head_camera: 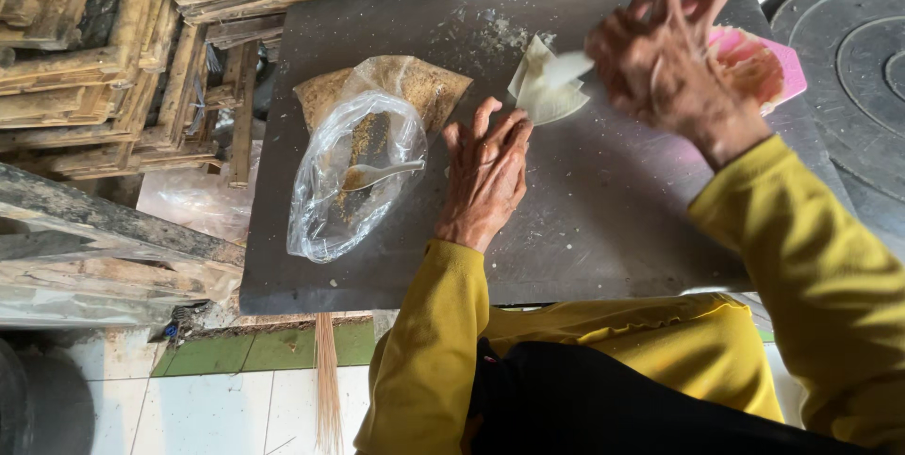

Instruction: The person folds triangular wrappers, scoops a grainy filling from a plastic bag with a spoon, and seals each dumpling by hand. The finished dumplings are placed on the metal table next to a stack of wrappers.

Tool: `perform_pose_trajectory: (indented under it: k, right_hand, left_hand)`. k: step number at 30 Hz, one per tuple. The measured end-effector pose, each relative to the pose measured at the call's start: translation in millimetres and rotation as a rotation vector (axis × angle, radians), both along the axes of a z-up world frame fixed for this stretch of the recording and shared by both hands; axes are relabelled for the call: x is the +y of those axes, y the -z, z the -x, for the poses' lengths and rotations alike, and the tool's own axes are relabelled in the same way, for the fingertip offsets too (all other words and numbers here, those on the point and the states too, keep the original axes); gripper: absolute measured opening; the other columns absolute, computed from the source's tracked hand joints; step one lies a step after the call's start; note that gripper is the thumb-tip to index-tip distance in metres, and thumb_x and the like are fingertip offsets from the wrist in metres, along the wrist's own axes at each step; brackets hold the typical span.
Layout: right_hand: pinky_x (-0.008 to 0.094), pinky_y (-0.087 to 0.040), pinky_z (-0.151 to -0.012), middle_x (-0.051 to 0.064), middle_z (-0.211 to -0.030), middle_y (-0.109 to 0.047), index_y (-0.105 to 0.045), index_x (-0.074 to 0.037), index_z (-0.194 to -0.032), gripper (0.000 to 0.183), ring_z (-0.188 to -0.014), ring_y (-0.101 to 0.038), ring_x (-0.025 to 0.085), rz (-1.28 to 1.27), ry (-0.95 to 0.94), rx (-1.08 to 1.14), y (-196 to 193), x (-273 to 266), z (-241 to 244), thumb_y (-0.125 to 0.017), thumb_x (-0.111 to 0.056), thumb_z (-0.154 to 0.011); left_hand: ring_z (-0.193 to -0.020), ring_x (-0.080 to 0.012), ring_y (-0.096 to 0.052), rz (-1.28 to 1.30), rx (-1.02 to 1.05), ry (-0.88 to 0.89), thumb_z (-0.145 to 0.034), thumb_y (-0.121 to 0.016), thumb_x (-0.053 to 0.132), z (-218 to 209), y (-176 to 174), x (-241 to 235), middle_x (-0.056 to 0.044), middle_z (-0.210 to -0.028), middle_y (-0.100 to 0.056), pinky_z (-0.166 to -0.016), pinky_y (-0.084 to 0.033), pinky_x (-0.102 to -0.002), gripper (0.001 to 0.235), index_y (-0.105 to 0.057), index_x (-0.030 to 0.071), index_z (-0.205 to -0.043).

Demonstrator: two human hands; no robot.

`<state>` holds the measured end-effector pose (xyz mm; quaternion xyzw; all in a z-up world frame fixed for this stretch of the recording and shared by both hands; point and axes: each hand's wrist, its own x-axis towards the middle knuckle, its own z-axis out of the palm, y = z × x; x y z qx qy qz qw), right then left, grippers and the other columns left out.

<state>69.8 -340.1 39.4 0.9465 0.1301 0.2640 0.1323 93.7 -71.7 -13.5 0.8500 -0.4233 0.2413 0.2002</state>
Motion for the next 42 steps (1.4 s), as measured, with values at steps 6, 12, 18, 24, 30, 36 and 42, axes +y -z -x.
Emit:
perform_pose_trajectory:
  k: [6, 12, 18, 24, 30, 36, 42]
  right_hand:
    - [0.052, -0.037, -0.087, 0.002, -0.096, -0.065, -0.067, -0.013, -0.101, 0.007, -0.105, -0.054, 0.026, -0.080, -0.089, -0.196, -35.6, -14.4, -31.2, -0.066, -0.006, -0.100]
    - [0.049, -0.040, -0.076, 0.012, -0.078, -0.055, -0.064, -0.008, -0.108, 0.006, -0.074, -0.053, 0.030, -0.431, -0.001, 0.013, -59.6, -9.4, -22.4, -0.058, -0.009, -0.110]
    - [0.059, -0.037, -0.099, 0.007, -0.105, -0.066, -0.072, -0.016, -0.108, 0.012, -0.116, -0.051, 0.033, 0.010, -0.110, -0.218, -48.4, 32.9, 24.6, -0.066, -0.016, -0.097]
    - [0.071, -0.028, -0.100, -0.005, -0.108, -0.069, -0.078, -0.024, -0.105, 0.016, -0.124, -0.045, 0.030, 0.014, -0.190, -0.163, -2.7, 89.0, 102.9, -0.078, -0.027, -0.089]
    - [0.060, -0.030, -0.094, -0.008, -0.114, -0.071, -0.078, -0.018, -0.105, 0.024, -0.123, -0.048, 0.024, -0.065, -0.236, -0.115, 2.1, 113.1, 145.9, -0.080, -0.031, -0.085]
    - [0.058, -0.028, -0.091, -0.002, -0.116, -0.072, -0.077, -0.017, -0.110, 0.030, -0.120, -0.048, 0.027, -0.125, -0.215, -0.084, 2.5, 114.3, 163.9, -0.077, -0.030, -0.083]
    - [0.046, -0.031, -0.090, 0.002, -0.112, -0.071, -0.075, -0.016, -0.117, 0.025, -0.109, -0.047, 0.024, -0.303, -0.172, -0.073, -15.8, 128.0, 144.5, -0.073, -0.029, -0.096]
  left_hand:
    - [-0.135, -0.0229, -0.041, -0.009, -0.016, -0.020, -0.084, -0.075, 0.008, 2.9, -5.3, 0.0, 0.000, -0.133, -0.062, -0.100, -0.034, -0.048, 0.037, -0.070, 0.006, -0.120]
    - [-0.135, -0.0242, -0.042, -0.022, 0.032, -0.020, -0.080, -0.075, 0.006, 3.8, -6.5, -0.1, -0.001, -0.132, -0.063, -0.098, -0.034, -0.049, 0.043, -0.065, 0.007, -0.122]
    - [-0.135, -0.0264, -0.044, 0.035, 0.108, -0.008, -0.084, -0.075, 0.001, 4.6, -11.7, -0.3, -0.006, -0.121, -0.067, -0.101, -0.032, -0.052, 0.064, -0.050, 0.009, -0.142]
    - [-0.136, -0.0245, -0.046, 0.187, 0.030, 0.010, -0.077, -0.071, -0.006, 15.8, -17.3, 27.6, -0.007, -0.131, -0.068, -0.106, -0.031, -0.050, 0.077, -0.047, 0.014, -0.148]
    - [-0.131, -0.0179, -0.048, 0.220, 0.042, 0.020, -0.096, -0.069, 0.009, 74.0, -5.7, 59.2, -0.001, -0.124, -0.067, -0.111, -0.028, -0.049, 0.044, -0.059, 0.019, -0.138]
    - [-0.129, -0.0191, -0.048, 0.189, 0.047, 0.014, -0.098, -0.067, 0.035, 109.2, 6.4, 64.4, 0.002, -0.121, -0.068, -0.106, -0.026, -0.048, 0.022, -0.069, 0.020, -0.114]
    - [-0.124, -0.0177, -0.051, 0.271, 0.053, -0.002, -0.098, -0.071, 0.037, 110.9, 15.4, 66.2, 0.004, -0.119, -0.068, -0.105, -0.029, -0.046, 0.019, -0.071, 0.020, -0.107]
